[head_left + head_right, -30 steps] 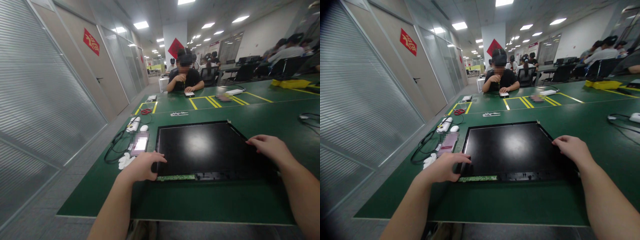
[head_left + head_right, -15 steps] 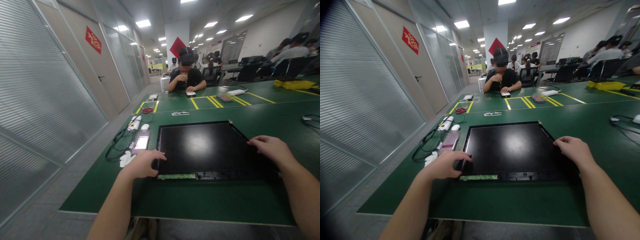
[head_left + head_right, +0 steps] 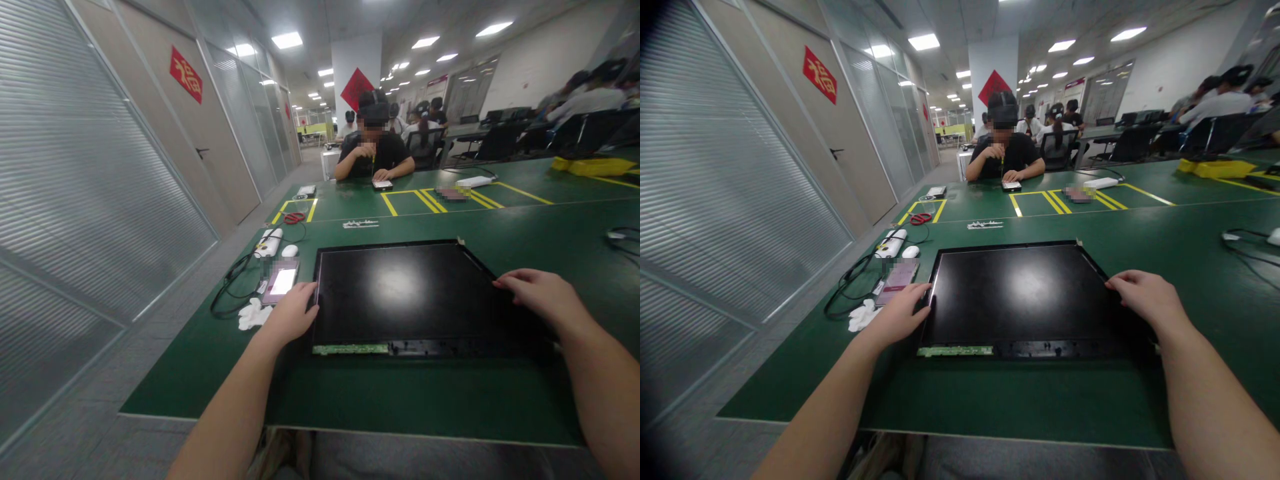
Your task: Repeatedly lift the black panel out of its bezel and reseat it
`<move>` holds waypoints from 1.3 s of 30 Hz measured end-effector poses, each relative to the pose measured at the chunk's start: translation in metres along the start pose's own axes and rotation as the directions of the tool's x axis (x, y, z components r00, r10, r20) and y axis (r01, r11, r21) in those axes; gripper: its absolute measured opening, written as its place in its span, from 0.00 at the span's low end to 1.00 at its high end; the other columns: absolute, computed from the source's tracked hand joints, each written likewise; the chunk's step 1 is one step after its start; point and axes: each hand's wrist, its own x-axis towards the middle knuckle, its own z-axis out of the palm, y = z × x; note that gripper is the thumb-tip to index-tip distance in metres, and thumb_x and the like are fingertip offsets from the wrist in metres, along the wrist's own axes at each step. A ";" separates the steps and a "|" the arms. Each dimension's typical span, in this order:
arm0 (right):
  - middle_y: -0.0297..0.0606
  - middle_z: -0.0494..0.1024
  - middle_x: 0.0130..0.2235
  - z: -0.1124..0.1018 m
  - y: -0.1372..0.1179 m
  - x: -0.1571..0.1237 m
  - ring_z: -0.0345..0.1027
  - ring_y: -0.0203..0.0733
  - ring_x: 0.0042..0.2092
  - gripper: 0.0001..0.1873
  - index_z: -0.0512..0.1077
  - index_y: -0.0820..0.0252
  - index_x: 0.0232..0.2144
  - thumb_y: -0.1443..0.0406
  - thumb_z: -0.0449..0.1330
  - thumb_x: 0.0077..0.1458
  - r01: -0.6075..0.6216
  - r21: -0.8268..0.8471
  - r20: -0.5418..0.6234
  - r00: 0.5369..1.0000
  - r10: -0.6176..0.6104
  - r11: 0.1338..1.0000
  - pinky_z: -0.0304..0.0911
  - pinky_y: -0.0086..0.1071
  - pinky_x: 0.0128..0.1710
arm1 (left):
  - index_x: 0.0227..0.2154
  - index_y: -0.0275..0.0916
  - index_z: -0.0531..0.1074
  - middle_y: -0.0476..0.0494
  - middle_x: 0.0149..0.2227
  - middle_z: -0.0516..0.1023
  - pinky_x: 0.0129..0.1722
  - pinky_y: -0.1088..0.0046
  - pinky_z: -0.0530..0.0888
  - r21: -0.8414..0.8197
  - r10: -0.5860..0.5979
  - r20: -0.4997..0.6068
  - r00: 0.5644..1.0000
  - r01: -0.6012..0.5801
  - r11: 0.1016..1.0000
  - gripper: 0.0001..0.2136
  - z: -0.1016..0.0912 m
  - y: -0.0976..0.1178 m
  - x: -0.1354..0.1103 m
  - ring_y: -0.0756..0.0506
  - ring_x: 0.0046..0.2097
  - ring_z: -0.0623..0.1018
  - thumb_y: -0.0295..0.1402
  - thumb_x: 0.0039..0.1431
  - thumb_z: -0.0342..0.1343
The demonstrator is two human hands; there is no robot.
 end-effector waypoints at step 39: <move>0.38 0.81 0.27 0.006 0.010 0.007 0.75 0.47 0.31 0.14 0.81 0.53 0.30 0.54 0.59 0.49 0.026 0.010 -0.030 0.999 -0.026 1.000 0.63 0.39 0.35 | 0.41 0.38 0.76 0.51 0.25 0.80 0.24 0.74 0.77 -0.985 -0.596 0.167 0.785 0.110 -0.131 0.18 -0.006 0.035 0.010 0.48 0.22 0.78 0.22 0.44 0.62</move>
